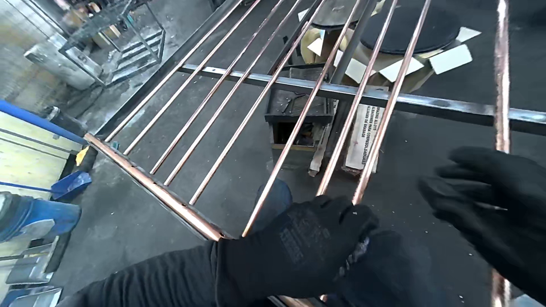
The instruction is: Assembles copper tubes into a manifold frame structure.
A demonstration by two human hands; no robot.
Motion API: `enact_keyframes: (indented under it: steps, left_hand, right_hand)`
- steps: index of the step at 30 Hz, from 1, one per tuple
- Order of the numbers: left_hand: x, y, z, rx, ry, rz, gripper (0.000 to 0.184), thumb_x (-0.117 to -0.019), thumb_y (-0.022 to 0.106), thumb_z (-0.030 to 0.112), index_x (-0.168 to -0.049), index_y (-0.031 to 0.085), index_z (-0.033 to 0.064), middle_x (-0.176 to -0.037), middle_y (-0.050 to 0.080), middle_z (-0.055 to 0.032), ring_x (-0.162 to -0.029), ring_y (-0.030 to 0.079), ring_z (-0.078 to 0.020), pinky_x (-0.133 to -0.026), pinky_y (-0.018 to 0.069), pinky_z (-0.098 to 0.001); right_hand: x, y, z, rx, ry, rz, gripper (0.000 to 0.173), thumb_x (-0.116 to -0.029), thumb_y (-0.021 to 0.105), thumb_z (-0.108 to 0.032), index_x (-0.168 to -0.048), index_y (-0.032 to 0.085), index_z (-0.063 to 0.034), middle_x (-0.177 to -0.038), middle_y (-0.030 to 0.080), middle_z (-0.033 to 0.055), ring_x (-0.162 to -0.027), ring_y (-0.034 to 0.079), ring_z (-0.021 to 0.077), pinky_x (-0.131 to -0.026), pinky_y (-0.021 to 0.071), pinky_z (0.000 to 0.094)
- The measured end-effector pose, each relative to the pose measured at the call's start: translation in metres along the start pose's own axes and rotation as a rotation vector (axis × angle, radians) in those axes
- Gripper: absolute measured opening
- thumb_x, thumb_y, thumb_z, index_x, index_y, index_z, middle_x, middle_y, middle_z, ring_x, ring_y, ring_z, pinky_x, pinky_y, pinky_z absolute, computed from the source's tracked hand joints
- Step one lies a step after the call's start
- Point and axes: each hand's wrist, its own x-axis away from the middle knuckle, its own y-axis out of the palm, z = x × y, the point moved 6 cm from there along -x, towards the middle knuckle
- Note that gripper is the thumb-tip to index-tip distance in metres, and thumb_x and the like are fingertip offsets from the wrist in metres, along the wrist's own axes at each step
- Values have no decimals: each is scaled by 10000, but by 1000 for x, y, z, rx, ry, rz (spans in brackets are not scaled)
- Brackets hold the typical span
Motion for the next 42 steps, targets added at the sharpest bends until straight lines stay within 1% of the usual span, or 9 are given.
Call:
enact_keyframes:
  steps: [3, 5, 9, 13, 17, 19, 25, 36, 42]
  left_hand:
    - [2, 4, -18, -113, 5, -120, 408, -984, 625, 280, -1345, 622, 90, -1200, 682, -109, -1114, 658, -264, -904, 561, -410]
    - [6, 14, -29, -201, -6, -203, 387, -961, 654, 302, -1287, 655, 93, -1160, 704, -102, -1116, 657, -286, -900, 543, -457]
    - [10, 15, -39, -342, -130, -135, 353, -1028, 515, 385, -1102, 719, 107, -960, 720, -69, -962, 679, -279, -776, 539, -446]
    - [24, 50, -22, 295, -230, -118, 648, -1034, 467, 567, -1438, 550, 68, -1158, 711, -113, -1014, 699, -241, -884, 578, -428]
    - [72, 131, -26, 1062, -330, -265, 404, -971, 704, 334, -1311, 609, 137, -984, 666, 2, -822, 633, -70, -730, 565, -260]
    - [77, 139, -25, 1112, -379, -301, 301, -972, 712, 324, -1202, 635, 145, -900, 693, 18, -740, 661, -60, -660, 594, -272]
    - [73, 139, -31, 1169, -350, -285, 284, -918, 777, 253, -1106, 648, 84, -906, 674, -19, -780, 637, -94, -735, 556, -277]
    - [70, 143, -34, 1078, -320, -342, 320, -951, 729, 349, -1132, 647, 99, -915, 661, -13, -809, 636, -103, -751, 559, -292]
    - [75, 143, -34, 1097, -338, -324, 315, -940, 738, 361, -1103, 643, 109, -897, 646, 2, -791, 617, -82, -726, 545, -272]
  right_hand:
    - [-53, 54, 21, -335, 330, -83, 559, -1030, 560, -468, -1406, 495, -59, -1159, 672, 161, -923, 732, 288, -773, 629, 504]
    - [-74, 78, 28, -672, 627, -54, 456, -1012, 553, -532, -1203, 624, -124, -942, 710, 78, -782, 723, 214, -685, 623, 418]
    - [-85, 100, 38, -1012, 734, 50, 246, -1002, 581, -452, -901, 607, -229, -615, 450, -92, -470, 443, 29, -448, 435, 203]
    - [-77, 96, 45, -1081, 661, 64, 189, -1026, 555, -416, -956, 633, -258, -583, 372, -118, -419, 339, 0, -388, 342, 156]
    - [-72, 90, 48, -978, 666, 132, 184, -1024, 551, -397, -933, 626, -255, -563, 349, -105, -416, 311, 23, -386, 313, 187]
    - [-70, 89, 49, -940, 682, 143, 195, -1023, 554, -402, -899, 596, -258, -557, 343, -102, -410, 304, 25, -380, 306, 191]
    - [-61, 90, 34, -872, 755, 218, 133, -1037, 575, -331, -967, 596, -219, -600, 424, -83, -422, 345, 30, -378, 323, 185]
    - [-54, 90, 33, -533, 742, 237, 215, -1017, 616, -376, -1035, 583, -164, -687, 491, -33, -484, 427, 73, -441, 403, 263]
    - [-53, 91, 33, -596, 743, 237, 193, -1011, 622, -366, -1013, 564, -182, -670, 479, -50, -474, 421, 61, -428, 390, 243]
